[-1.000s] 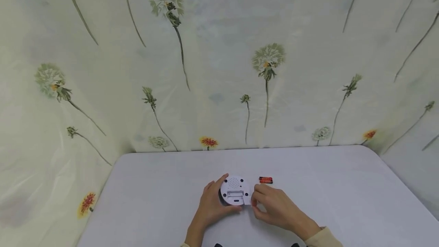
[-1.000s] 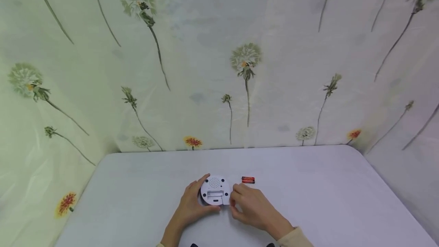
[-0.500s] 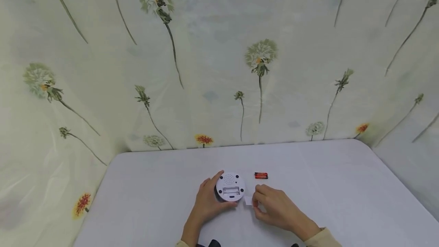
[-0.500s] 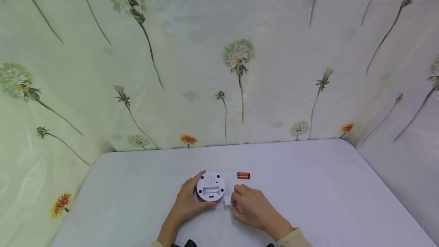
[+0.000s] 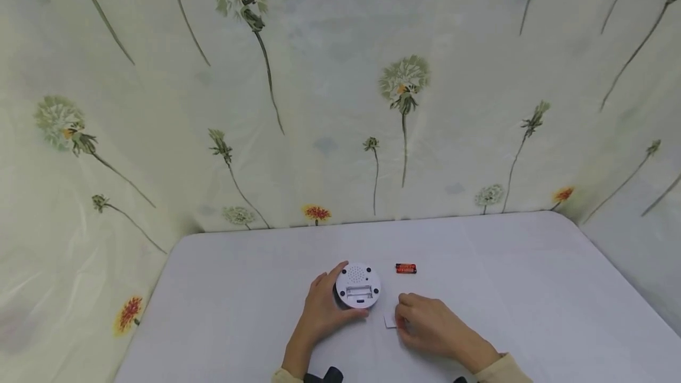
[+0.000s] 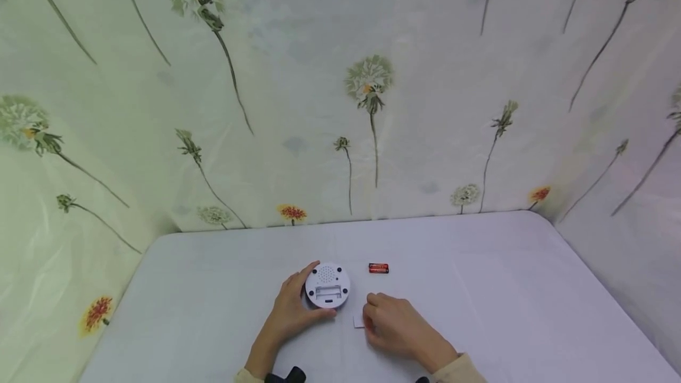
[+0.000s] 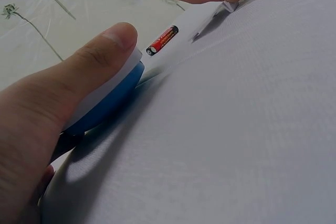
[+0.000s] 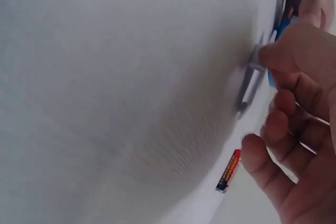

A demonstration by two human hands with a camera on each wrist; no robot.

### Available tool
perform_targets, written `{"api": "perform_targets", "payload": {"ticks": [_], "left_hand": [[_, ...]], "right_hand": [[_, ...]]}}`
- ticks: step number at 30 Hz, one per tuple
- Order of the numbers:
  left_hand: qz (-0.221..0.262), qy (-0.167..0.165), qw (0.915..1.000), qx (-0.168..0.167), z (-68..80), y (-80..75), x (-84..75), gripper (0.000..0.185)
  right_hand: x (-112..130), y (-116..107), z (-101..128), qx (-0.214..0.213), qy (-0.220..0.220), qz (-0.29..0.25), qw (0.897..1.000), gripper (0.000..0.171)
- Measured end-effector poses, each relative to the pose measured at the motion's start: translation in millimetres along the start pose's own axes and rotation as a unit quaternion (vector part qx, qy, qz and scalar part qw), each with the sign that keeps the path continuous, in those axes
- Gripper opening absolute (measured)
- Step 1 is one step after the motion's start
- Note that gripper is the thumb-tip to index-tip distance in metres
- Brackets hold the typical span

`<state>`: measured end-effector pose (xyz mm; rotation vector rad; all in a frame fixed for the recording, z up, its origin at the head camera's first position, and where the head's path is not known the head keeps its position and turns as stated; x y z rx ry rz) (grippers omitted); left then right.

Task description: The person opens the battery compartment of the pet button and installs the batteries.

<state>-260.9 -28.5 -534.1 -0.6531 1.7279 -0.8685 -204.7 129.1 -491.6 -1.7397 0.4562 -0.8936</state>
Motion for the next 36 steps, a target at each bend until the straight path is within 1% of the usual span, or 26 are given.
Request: {"api": "perform_targets", "payload": {"ticks": [4,6,9,11,15,17,19,22,24,26,28,32,34,36], "left_hand": [[0.002,0.000,1.0000,-0.001,-0.3,-0.1,0.5,0.106],[0.005,-0.004,1.0000,0.003,0.1,1.2,0.2,0.106],[0.005,-0.009,0.9999,0.004,-0.5,-2.0,2.1,0.106],[0.000,-0.004,1.0000,0.001,-1.1,-2.7,0.5,0.106],[-0.008,0.010,0.9998,-0.016,-2.2,-6.7,-1.3,0.104],[-0.008,0.013,0.9997,-0.019,-2.7,-7.2,-1.3,0.104],[-0.005,0.006,0.9999,-0.011,-2.8,-4.9,0.7,0.105],[0.000,-0.004,1.0000,0.002,-2.8,-0.9,3.7,0.106],[0.003,-0.012,0.9999,0.005,-2.7,0.0,5.7,0.105],[0.007,-0.013,0.9999,0.000,-3.1,-1.0,6.4,0.105],[0.010,-0.013,0.9999,-0.004,-3.4,-2.0,6.9,0.104],[0.011,-0.021,0.9997,0.004,-2.8,0.3,9.0,0.103],[0.011,-0.025,0.9996,0.007,-2.5,1.2,9.9,0.103],[0.009,-0.025,0.9996,0.008,-2.6,0.9,10.1,0.103]], "right_hand": [[-6,4,-1,0.021,0.009,-0.048,0.999,0.010],[-11,6,0,0.031,0.020,-0.079,0.996,0.012],[-15,9,-3,0.044,0.035,-0.117,0.992,0.016],[-17,9,-3,0.046,0.038,-0.133,0.989,0.017],[-19,9,-5,0.044,0.039,-0.163,0.985,0.017],[-23,9,-5,0.042,0.049,-0.189,0.980,0.016],[-31,8,-4,0.036,0.064,-0.225,0.972,0.014],[-47,7,-2,0.014,0.101,-0.264,0.959,0.010],[-59,6,-2,-0.008,0.122,-0.274,0.954,0.007],[-72,4,-3,-0.034,0.141,-0.273,0.951,0.007],[-83,1,-4,-0.063,0.158,-0.277,0.946,0.007],[-103,-8,-1,-0.129,0.180,-0.279,0.935,0.011],[-110,-11,1,-0.153,0.186,-0.276,0.930,0.012],[-115,-13,1,-0.165,0.186,-0.272,0.930,0.012]]}}
Point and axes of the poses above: each hand's wrist, its own z-axis away from the middle knuckle, its own y-axis out of the palm, x = y × z, the point moved 10 cm from there along -z, towards the middle knuckle, and after that the axes turned 10 degrees about -z, right-handed, at the moved point
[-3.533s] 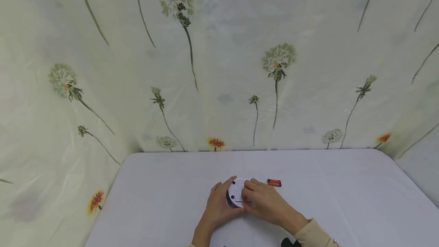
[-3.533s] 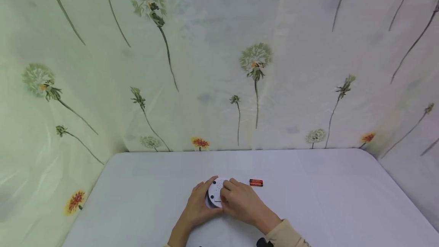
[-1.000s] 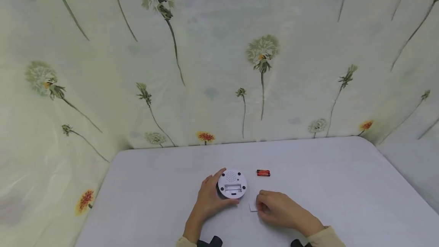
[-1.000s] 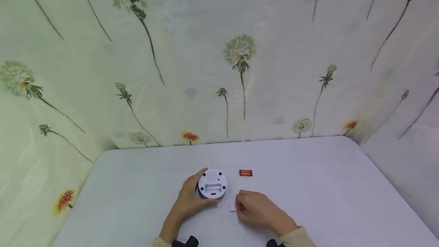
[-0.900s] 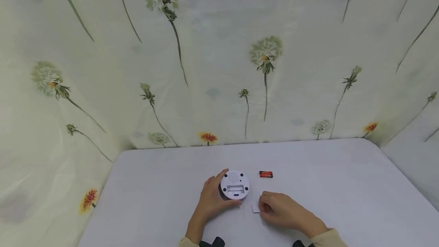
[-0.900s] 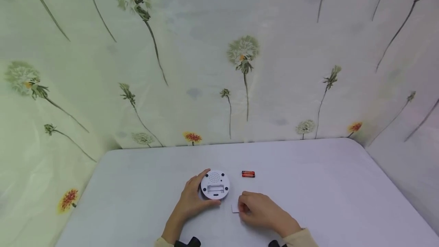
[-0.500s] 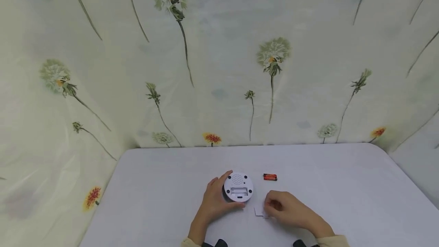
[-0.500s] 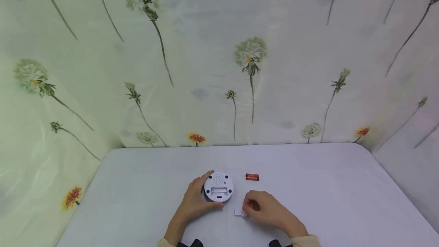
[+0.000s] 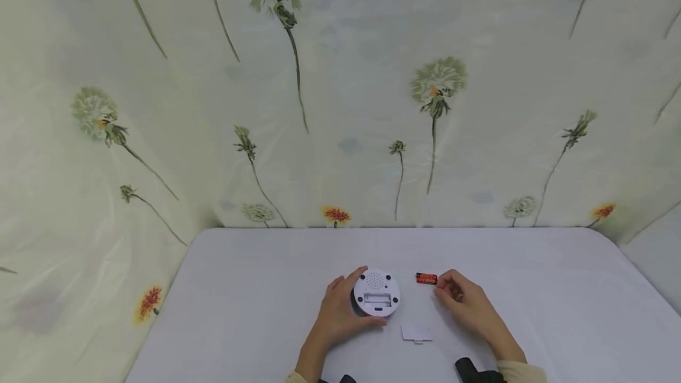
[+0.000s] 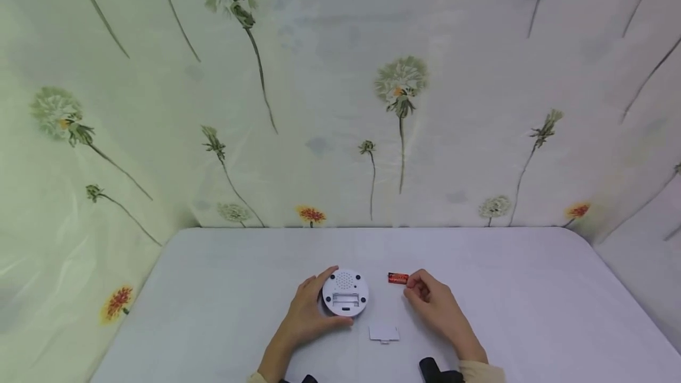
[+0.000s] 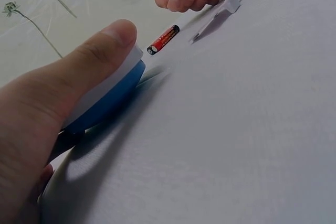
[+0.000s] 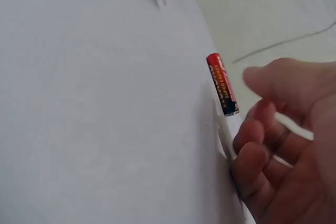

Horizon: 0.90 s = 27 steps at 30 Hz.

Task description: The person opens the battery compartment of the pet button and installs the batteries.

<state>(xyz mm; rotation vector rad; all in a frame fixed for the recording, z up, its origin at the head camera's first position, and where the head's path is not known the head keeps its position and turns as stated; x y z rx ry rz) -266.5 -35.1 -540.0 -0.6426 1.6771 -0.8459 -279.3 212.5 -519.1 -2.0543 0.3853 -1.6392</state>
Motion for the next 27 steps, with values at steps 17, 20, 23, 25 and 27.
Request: {"api": "perform_targets", "payload": {"ticks": [17,20,23,25,27], "left_hand": [[-0.012,0.012,0.9999,0.001,-5.3,-4.7,-4.3,0.103],[-0.011,0.011,0.9999,0.001,-5.1,-2.7,-3.4,0.103],[-0.008,0.009,0.9999,0.001,-4.4,-1.1,-2.6,0.103],[-0.004,0.006,1.0000,0.002,-3.5,-0.5,-1.9,0.103],[-0.001,0.002,1.0000,0.002,-2.5,-0.4,-1.4,0.103]], "right_hand": [[-4,3,-14,0.002,-0.006,0.047,0.999,0.019],[-4,3,-13,0.003,0.000,0.057,0.998,0.017],[-5,4,-13,0.006,0.005,0.063,0.998,0.015],[-6,5,-13,0.008,0.007,0.064,0.998,0.015],[-6,6,-13,0.010,0.007,0.068,0.998,0.014]]}}
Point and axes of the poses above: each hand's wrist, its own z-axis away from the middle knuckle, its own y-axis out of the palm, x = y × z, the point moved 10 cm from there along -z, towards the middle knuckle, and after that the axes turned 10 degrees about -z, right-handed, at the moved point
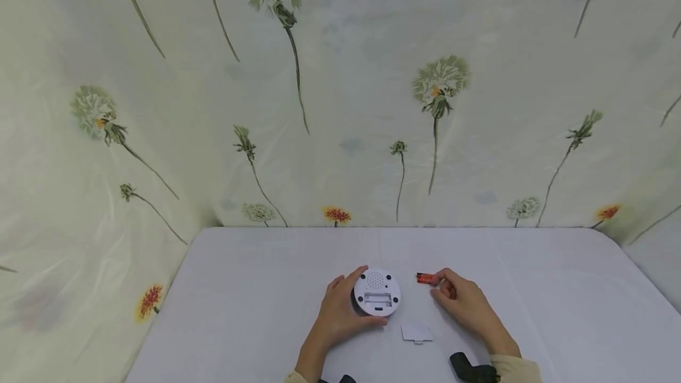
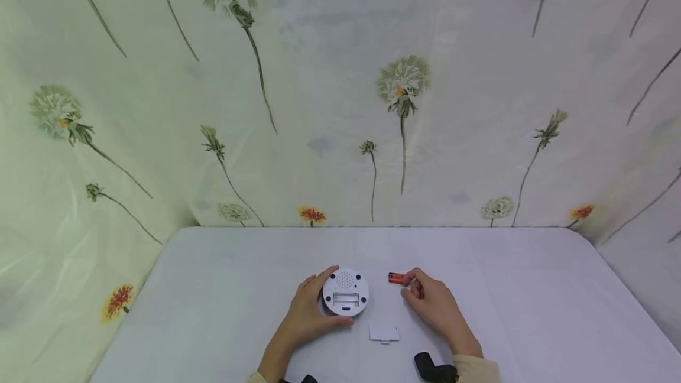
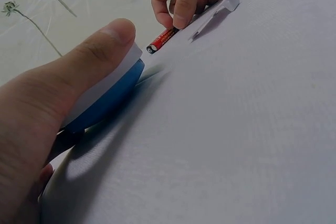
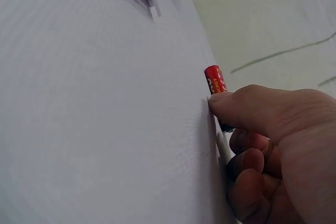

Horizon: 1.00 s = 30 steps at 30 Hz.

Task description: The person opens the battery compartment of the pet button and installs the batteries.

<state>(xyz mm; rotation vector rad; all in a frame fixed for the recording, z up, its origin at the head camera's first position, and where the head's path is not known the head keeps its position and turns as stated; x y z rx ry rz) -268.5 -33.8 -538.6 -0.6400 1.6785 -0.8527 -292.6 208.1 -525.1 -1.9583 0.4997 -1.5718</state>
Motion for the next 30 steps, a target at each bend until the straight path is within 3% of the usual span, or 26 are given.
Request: {"api": "perform_targets", "payload": {"ticks": [9,30], "left_hand": [[0.003,0.003,1.0000,-0.005,1.5,-1.6,-2.5,0.103],[-0.004,0.000,1.0000,0.005,2.8,0.1,-2.7,0.104]], "right_hand": [[5.6,-3.3,0.8,-0.018,-0.030,0.001,0.999,0.022],[0.8,-2.3,0.4,-0.031,0.023,0.049,0.998,0.020]]}}
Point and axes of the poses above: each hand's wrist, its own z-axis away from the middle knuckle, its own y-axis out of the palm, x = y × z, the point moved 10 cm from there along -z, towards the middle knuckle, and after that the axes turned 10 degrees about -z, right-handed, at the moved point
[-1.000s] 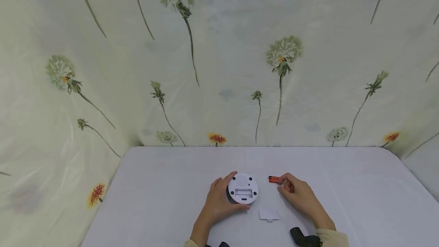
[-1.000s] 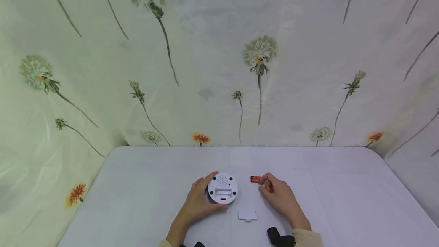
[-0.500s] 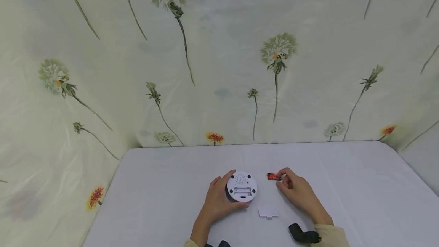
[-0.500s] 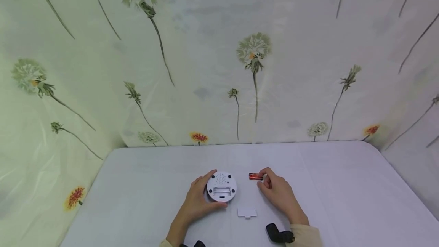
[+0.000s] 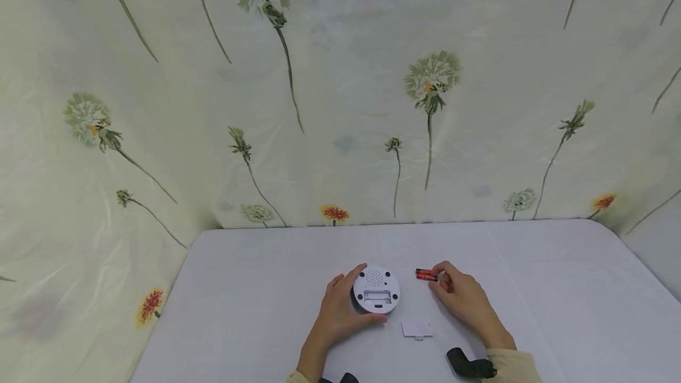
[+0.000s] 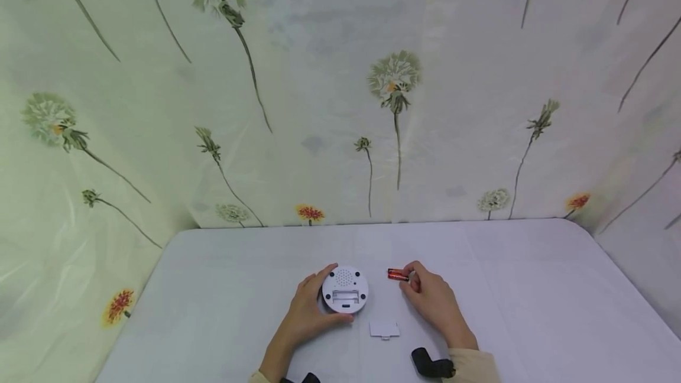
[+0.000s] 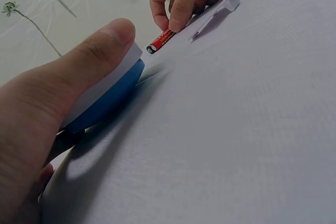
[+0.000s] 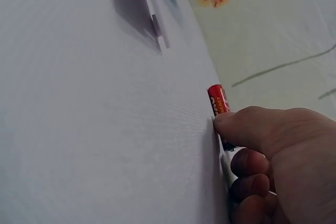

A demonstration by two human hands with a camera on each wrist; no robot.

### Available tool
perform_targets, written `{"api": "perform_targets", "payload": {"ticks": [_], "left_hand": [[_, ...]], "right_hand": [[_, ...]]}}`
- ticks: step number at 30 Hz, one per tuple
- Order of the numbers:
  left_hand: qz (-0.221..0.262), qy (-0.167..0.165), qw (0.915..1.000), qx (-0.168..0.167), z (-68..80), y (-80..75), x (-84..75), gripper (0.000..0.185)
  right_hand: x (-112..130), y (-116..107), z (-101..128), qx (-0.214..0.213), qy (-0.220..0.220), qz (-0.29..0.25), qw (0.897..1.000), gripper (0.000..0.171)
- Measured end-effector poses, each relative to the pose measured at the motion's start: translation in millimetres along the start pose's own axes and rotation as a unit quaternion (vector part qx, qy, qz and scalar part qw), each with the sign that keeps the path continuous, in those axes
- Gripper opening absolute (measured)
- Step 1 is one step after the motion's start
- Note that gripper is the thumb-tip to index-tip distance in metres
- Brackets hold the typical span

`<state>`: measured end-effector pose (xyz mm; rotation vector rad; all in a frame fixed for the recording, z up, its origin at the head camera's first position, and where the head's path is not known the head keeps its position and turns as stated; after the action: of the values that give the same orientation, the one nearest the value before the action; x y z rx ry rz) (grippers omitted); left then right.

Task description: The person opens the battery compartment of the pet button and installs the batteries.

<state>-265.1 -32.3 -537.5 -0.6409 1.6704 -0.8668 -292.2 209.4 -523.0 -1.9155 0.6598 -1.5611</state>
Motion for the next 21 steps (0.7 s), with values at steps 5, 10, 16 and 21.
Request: {"api": "perform_targets", "payload": {"ticks": [5,10,16,21], "left_hand": [[0.009,-0.010,0.9999,-0.001,1.2,-1.2,2.1,0.102],[0.007,-0.012,0.9999,-0.002,3.2,-0.2,1.7,0.101],[0.009,-0.016,0.9998,0.002,3.2,-0.2,2.0,0.101],[0.011,-0.017,0.9998,0.006,1.9,0.3,3.1,0.102]], "right_hand": [[1.5,-0.8,-0.2,-0.008,0.010,0.010,1.000,0.019],[-1.8,1.4,2.3,-0.010,0.017,0.016,1.000,0.015],[-0.3,1.9,3.8,-0.018,0.007,0.020,1.000,0.013],[2.3,-0.2,5.0,-0.028,0.000,0.011,1.000,0.014]]}}
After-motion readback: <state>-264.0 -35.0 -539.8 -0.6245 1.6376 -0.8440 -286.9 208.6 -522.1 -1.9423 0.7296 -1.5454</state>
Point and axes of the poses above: each hand's wrist, its own z-axis away from the middle knuckle, its own y-axis out of the palm, x = y × z, the point moved 10 cm from there along -z, towards the middle knuckle, and after that the axes turned 10 degrees about -z, right-handed, at the moved point
